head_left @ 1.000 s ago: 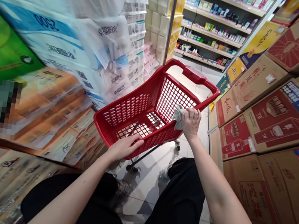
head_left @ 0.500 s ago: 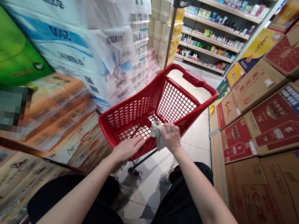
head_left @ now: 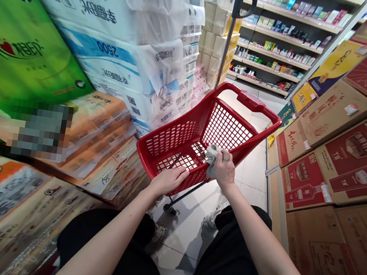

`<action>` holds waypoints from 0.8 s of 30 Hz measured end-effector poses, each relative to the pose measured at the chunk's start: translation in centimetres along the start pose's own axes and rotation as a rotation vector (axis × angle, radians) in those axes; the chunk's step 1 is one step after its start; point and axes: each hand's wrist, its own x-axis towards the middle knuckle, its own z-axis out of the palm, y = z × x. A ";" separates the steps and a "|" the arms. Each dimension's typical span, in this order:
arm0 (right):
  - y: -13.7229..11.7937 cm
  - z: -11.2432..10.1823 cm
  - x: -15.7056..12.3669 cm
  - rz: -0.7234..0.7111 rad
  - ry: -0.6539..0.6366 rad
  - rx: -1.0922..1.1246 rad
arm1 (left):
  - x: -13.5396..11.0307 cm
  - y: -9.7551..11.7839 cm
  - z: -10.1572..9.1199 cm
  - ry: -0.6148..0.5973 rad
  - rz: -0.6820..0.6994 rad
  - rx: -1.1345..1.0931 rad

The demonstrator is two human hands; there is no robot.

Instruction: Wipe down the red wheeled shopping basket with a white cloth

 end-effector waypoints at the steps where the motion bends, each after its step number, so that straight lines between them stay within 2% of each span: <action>1: -1.0 0.0 -0.4 -0.014 -0.014 0.033 | 0.0 0.0 -0.1 -0.001 -0.004 0.004; 4: -3.2 -0.3 -1.4 -0.107 -0.058 0.121 | -0.1 0.0 -0.3 -0.004 0.001 0.011; 7: -4.0 -0.5 -1.7 -0.187 -0.100 0.128 | -0.3 0.0 -0.5 0.003 0.021 0.011; 10: -2.8 -0.8 -1.2 -0.291 -0.141 0.069 | -0.5 -0.1 -0.6 0.008 0.035 0.008; 13: 0.0 -1.4 0.2 -0.355 -0.165 -0.025 | -0.6 -0.3 -0.7 0.005 0.032 0.004; 17: 4.6 -2.2 2.5 -0.280 -0.153 -0.140 | -0.4 -0.6 -0.6 -0.011 0.035 0.004; 19: 5.8 -2.1 3.1 -0.251 -0.143 -0.155 | -0.3 -0.6 -0.6 -0.009 0.041 -0.001; 21: 5.8 -1.6 3.1 -0.201 -0.122 -0.147 | -0.2 -0.4 -0.5 -0.004 0.051 -0.010; 24: 3.5 -0.5 1.8 -0.110 -0.079 -0.111 | -0.1 -0.2 -0.4 -0.009 0.058 -0.022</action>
